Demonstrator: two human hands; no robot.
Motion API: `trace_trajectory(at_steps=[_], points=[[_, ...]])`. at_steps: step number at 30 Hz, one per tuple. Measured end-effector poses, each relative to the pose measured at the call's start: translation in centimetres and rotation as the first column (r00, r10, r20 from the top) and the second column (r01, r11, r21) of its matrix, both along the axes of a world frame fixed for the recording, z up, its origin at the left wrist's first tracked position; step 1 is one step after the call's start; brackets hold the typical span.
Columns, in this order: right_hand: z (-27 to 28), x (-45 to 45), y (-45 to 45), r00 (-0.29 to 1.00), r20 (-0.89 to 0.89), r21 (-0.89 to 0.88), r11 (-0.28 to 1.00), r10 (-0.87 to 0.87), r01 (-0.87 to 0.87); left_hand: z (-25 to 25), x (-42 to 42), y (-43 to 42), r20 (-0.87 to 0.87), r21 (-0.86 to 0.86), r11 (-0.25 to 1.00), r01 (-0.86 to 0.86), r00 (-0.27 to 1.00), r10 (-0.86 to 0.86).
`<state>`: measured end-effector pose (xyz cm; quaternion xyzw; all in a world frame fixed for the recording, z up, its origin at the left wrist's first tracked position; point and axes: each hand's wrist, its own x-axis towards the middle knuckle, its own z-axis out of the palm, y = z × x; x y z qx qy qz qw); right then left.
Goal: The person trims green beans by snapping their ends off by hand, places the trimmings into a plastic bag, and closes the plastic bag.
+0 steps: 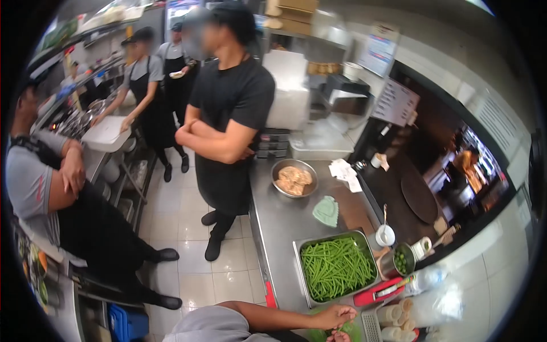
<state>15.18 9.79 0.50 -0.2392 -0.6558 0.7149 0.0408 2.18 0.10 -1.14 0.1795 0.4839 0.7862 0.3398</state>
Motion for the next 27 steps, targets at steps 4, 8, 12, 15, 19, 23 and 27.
trace_trajectory(at_steps=[4, 8, 12, 15, 19, 23, 27], points=[[1.0, -0.4, -0.7, 0.996, 0.080, -0.003, 0.999, 0.047, -0.047, -1.8, -0.2, -0.1, -0.060, 0.037, 0.999, 0.008, 0.998, -0.005], [-0.9, -0.4, -0.5, 0.990, 0.056, 0.105, 0.985, 0.132, -0.138, -3.9, 0.0, 0.1, -0.113, -0.042, 0.998, -0.046, 0.993, 0.041], [0.2, -0.9, -1.1, 0.959, 0.212, 0.399, 0.880, 0.186, -0.258, -11.0, 0.8, 4.5, -0.052, 0.029, 0.965, -0.262, 0.963, 0.263], [0.8, -1.0, -1.7, 0.957, 0.219, 0.424, 0.865, 0.191, -0.269, -10.1, 0.2, 2.8, -0.515, -0.062, 0.961, -0.269, 0.833, 0.200], [0.8, -1.3, -2.1, 0.979, 0.102, 0.219, 0.956, 0.175, -0.193, -12.3, 0.0, 3.5, -0.672, -0.384, 0.913, -0.139, 0.720, -0.173], [1.1, -1.5, -2.2, 0.990, 0.043, 0.074, 0.988, 0.131, -0.134, -13.1, 0.5, 3.3, -0.673, -0.146, 0.980, -0.136, 0.739, 0.003], [1.3, -1.6, -2.2, 0.997, 0.007, -0.061, 0.995, 0.079, -0.079, -10.8, 0.2, 2.0, -0.531, -0.333, 0.943, 0.025, 0.821, -0.209]])
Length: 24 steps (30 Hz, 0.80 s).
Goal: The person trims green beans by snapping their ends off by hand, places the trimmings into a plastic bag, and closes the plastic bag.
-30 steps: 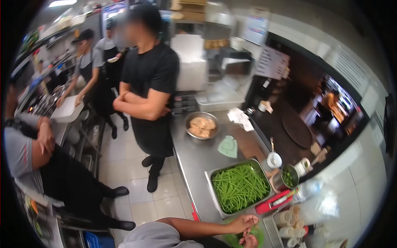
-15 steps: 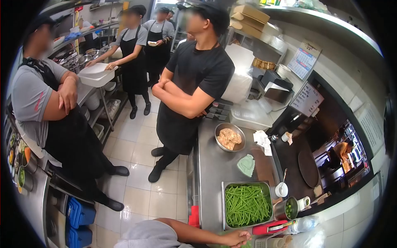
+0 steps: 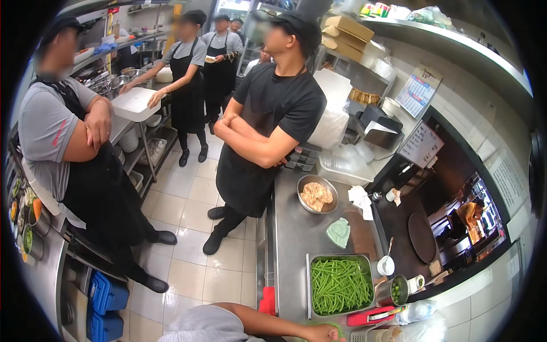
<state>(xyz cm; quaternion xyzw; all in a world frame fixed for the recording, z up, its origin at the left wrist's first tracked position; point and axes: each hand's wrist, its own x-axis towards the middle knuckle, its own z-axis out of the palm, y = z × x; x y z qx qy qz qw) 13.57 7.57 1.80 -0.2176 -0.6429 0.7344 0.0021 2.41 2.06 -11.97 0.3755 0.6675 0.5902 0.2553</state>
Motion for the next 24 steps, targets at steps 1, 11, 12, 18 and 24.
trace_trajectory(at_steps=[1, 11, 12, 18, 24], points=[[0.1, 0.0, 0.0, 1.000, -0.003, -0.035, 0.999, -0.012, 0.012, 2.5, 0.3, -1.2, -0.003, 0.000, 1.000, 0.000, 1.000, 0.000], [-0.1, 0.3, 1.9, 0.998, -0.044, -0.298, 0.954, -0.034, 0.020, 7.2, 3.1, -2.8, 0.298, 0.133, 0.989, -0.058, 0.954, 0.016], [-0.3, 0.4, 2.3, 0.996, -0.065, -0.365, 0.928, 0.057, -0.077, 7.2, 3.2, -3.0, 0.296, 0.201, 0.978, -0.062, 0.955, -0.001], [-1.8, 1.0, 3.2, 0.996, -0.025, -0.414, 0.908, -0.090, 0.072, 8.8, 3.1, -3.3, 0.358, 0.223, 0.974, -0.034, 0.932, -0.050], [-1.6, 0.8, 2.9, 0.987, -0.011, -0.488, 0.862, -0.160, 0.134, 8.3, 3.2, -2.5, 0.364, 0.215, 0.975, -0.060, 0.931, -0.023]])
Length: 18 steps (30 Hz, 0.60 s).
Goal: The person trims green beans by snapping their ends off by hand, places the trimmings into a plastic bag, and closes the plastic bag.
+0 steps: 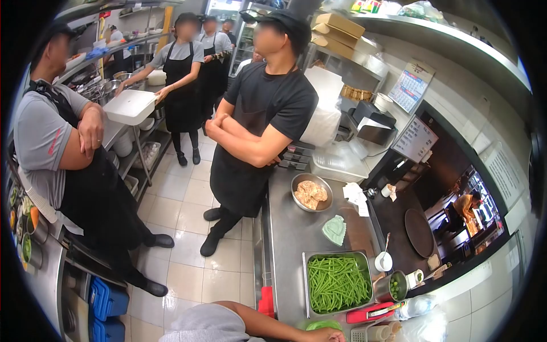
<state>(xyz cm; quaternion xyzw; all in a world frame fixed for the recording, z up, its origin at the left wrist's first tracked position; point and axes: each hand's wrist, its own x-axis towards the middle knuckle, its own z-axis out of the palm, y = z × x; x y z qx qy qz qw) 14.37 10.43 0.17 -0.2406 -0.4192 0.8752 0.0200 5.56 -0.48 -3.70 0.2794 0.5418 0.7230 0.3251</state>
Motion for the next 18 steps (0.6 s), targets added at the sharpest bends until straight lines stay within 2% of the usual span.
trace_trajectory(at_steps=[3, 6, 10, 12, 14, 15, 16, 17, 18], points=[[-1.3, 0.2, 1.2, 0.995, -0.083, -0.078, 0.995, 0.061, -0.067, 0.4, 0.1, -0.1, -0.083, -0.041, 0.998, -0.037, 0.996, 0.034], [-1.1, 0.2, 1.2, 0.998, -0.049, -0.087, 0.995, 0.042, -0.046, -1.0, 0.0, 0.3, -0.150, -0.018, 0.999, -0.032, 0.988, 0.029], [-0.7, -0.2, 0.8, 0.995, -0.083, -0.105, 0.992, 0.055, -0.063, -1.4, -0.1, 0.6, -0.134, -0.027, 1.000, -0.010, 0.991, 0.006], [1.3, -0.4, -0.9, 0.993, 0.038, -0.104, 0.988, -0.110, 0.113, -1.5, 0.0, 0.9, -0.216, 0.047, 0.998, -0.034, 0.975, 0.043], [-0.4, -1.2, -0.5, 0.982, -0.006, -0.025, 0.982, -0.188, 0.188, 0.5, 0.3, -1.1, -0.194, 0.105, 0.993, -0.055, 0.978, 0.075], [0.6, -1.0, -0.7, 0.996, -0.051, 0.052, 0.996, -0.075, 0.078, -1.4, 0.2, -0.5, -0.354, 0.203, 0.976, -0.081, 0.923, 0.150], [0.4, -1.0, 0.2, 0.999, 0.015, -0.038, 0.998, -0.051, 0.052, -0.9, 0.7, -0.9, -0.139, 0.228, 0.974, -0.012, 0.989, 0.044], [-0.2, -0.6, 1.1, 0.996, -0.091, -0.099, 0.995, 0.021, -0.030, -0.1, 0.4, -1.6, 0.086, 0.198, 0.977, 0.080, 0.991, -0.099], [1.2, -0.9, 0.6, 0.996, -0.087, -0.033, 0.999, 0.031, -0.034, -1.2, 0.6, -0.8, 0.282, 0.259, 0.965, 0.029, 0.954, -0.104]])
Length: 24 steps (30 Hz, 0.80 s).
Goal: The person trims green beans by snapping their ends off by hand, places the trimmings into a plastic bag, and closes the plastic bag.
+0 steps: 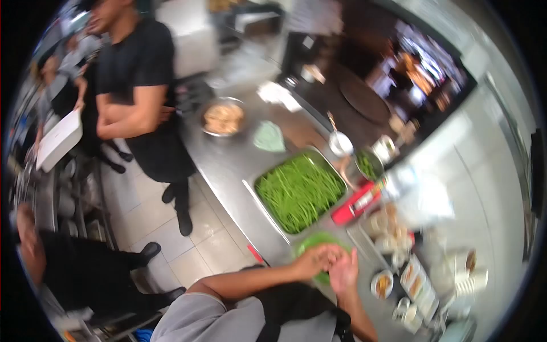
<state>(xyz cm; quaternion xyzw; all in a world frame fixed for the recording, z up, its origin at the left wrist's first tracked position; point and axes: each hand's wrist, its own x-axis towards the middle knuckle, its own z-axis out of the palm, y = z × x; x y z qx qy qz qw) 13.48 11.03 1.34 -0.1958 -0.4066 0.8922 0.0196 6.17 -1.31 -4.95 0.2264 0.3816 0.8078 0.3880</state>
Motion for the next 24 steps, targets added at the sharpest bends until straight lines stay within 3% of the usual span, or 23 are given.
trace_trajectory(at_steps=[2, 3, 6, 7, 10, 16, 18, 24], points=[[2.3, -0.4, -1.1, 0.993, -0.032, 0.044, 0.993, -0.111, 0.112, 4.5, -1.7, -1.8, -0.001, -0.170, 0.984, -0.056, 0.998, 0.057], [2.4, -0.3, -1.2, 0.987, -0.015, 0.039, 0.986, -0.160, 0.161, 5.1, -2.6, -2.0, 0.015, -0.144, 0.986, -0.088, 0.996, 0.091], [3.0, -0.1, -1.2, 0.971, -0.002, 0.268, 0.935, -0.240, 0.232, 5.9, -4.0, -2.2, 0.025, -0.118, 0.986, -0.119, 0.992, 0.123], [2.6, 0.3, -0.8, 0.966, -0.005, 0.268, 0.930, -0.258, 0.250, 6.2, -4.3, -2.1, 0.019, -0.120, 0.983, -0.139, 0.990, 0.142], [1.4, 1.0, -0.4, 0.987, -0.128, 0.188, 0.975, -0.098, 0.122, 6.9, -4.6, -1.7, 0.046, -0.135, 0.984, -0.115, 0.991, 0.123], [3.8, 0.0, -1.2, 0.969, 0.043, 0.263, 0.939, -0.242, 0.223, 7.2, -3.9, -0.8, 0.037, -0.172, 0.985, -0.010, 0.999, 0.016], [3.4, -0.2, -0.8, 0.972, 0.013, 0.266, 0.938, -0.234, 0.222, 7.2, -3.2, -0.6, -0.087, -0.178, 0.984, 0.001, 0.996, -0.017], [2.9, -0.1, -0.8, 0.963, -0.050, 0.305, 0.914, -0.266, 0.268, 8.3, -3.0, -0.1, -0.117, -0.157, 0.985, 0.075, 0.989, -0.094]])
